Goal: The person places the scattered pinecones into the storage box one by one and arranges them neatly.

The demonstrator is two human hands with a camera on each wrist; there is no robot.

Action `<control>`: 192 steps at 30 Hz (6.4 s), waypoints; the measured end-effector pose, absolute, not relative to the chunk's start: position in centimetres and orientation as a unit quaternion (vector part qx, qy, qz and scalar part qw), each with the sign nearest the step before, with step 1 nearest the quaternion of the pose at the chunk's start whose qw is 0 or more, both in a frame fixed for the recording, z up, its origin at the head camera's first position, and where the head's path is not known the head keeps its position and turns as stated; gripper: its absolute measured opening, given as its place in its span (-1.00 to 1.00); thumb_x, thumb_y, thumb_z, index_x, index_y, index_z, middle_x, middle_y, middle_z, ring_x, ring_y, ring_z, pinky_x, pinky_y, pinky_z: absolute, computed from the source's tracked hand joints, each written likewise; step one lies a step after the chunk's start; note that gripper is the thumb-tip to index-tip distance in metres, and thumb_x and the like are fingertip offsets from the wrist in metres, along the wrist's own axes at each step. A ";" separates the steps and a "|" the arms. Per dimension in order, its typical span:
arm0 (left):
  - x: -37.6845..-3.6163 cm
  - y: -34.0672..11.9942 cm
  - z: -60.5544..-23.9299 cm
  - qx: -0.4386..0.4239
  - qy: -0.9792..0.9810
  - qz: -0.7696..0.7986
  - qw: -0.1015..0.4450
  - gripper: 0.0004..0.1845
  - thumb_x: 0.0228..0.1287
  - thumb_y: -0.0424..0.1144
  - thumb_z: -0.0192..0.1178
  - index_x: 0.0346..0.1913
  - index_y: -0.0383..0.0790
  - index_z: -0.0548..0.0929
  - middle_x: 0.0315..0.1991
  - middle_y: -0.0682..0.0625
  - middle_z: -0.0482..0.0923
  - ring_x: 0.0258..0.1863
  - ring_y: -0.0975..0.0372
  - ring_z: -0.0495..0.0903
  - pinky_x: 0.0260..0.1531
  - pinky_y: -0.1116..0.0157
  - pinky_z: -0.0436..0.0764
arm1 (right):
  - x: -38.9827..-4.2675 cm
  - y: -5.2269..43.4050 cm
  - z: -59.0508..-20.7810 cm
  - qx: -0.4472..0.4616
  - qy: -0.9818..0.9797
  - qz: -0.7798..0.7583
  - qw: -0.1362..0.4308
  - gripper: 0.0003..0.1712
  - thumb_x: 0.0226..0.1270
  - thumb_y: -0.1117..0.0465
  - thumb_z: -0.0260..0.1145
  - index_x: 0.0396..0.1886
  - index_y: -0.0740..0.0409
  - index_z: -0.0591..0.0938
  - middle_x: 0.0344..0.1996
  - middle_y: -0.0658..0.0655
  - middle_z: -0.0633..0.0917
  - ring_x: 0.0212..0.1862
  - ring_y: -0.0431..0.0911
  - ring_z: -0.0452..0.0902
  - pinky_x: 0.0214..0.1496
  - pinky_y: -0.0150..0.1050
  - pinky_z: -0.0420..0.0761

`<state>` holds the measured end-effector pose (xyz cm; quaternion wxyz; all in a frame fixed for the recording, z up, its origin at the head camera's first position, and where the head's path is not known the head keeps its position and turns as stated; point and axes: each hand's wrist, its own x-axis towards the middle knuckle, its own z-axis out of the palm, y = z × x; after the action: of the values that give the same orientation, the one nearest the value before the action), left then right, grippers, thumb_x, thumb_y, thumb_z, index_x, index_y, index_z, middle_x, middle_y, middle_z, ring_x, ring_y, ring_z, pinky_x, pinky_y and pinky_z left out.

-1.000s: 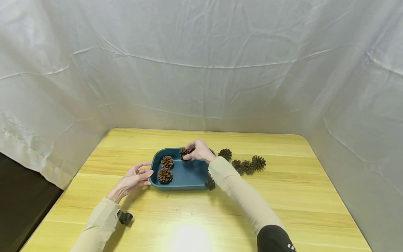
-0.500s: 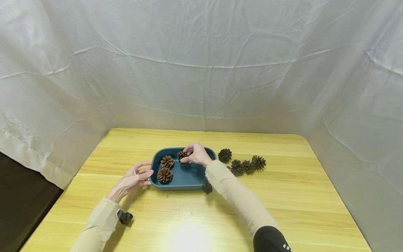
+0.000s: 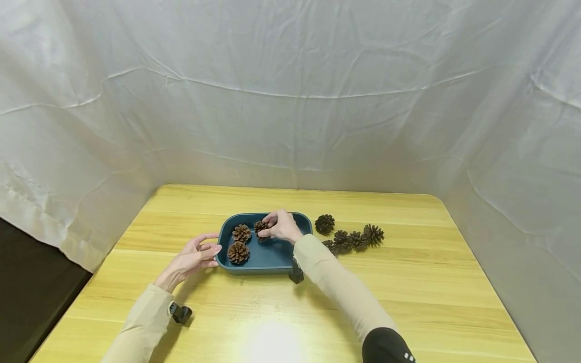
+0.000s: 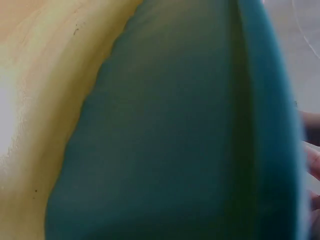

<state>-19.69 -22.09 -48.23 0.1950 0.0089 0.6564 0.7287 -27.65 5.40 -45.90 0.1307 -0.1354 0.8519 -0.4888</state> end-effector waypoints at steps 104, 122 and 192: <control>-19.6 -22.2 -48.1 0.006 0.663 0.724 0.191 -0.38 0.48 -0.42 0.08 0.47 -0.47 0.08 -0.18 0.02 0.57 -0.42 0.36 0.59 -0.27 0.40 0.77 | -27.2 3.7 -47.4 -0.107 0.902 -0.418 0.033 -0.60 0.20 0.19 0.53 0.04 0.17 0.73 -0.16 0.16 0.76 -0.25 -0.07 0.69 0.16 0.00 0.61; -19.7 -22.3 -48.1 0.003 0.663 0.724 0.190 -0.38 0.48 -0.44 0.07 0.47 -0.46 0.07 -0.16 0.00 0.55 -0.40 0.35 0.58 -0.28 0.42 0.76 | -27.1 4.0 -46.7 -0.098 0.899 -0.424 0.051 -0.62 0.20 0.17 0.54 0.01 0.14 0.74 -0.16 0.15 0.76 -0.14 0.03 0.64 0.03 -0.04 0.64; -19.6 -22.3 -48.3 0.009 0.657 0.729 0.192 -0.39 0.49 -0.42 0.07 0.47 -0.47 0.07 -0.17 0.02 0.57 -0.39 0.36 0.60 -0.29 0.43 0.75 | -23.8 13.7 -46.2 -0.151 0.764 -0.627 -0.020 -0.55 0.35 0.25 0.41 0.16 0.39 0.63 0.06 0.50 0.66 -0.13 -0.27 0.69 -0.03 -0.35 0.74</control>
<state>-19.65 -22.25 -48.32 0.1919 0.0088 0.6572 0.7288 -23.78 13.72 -46.21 -0.0198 -0.1514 0.7639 -0.6270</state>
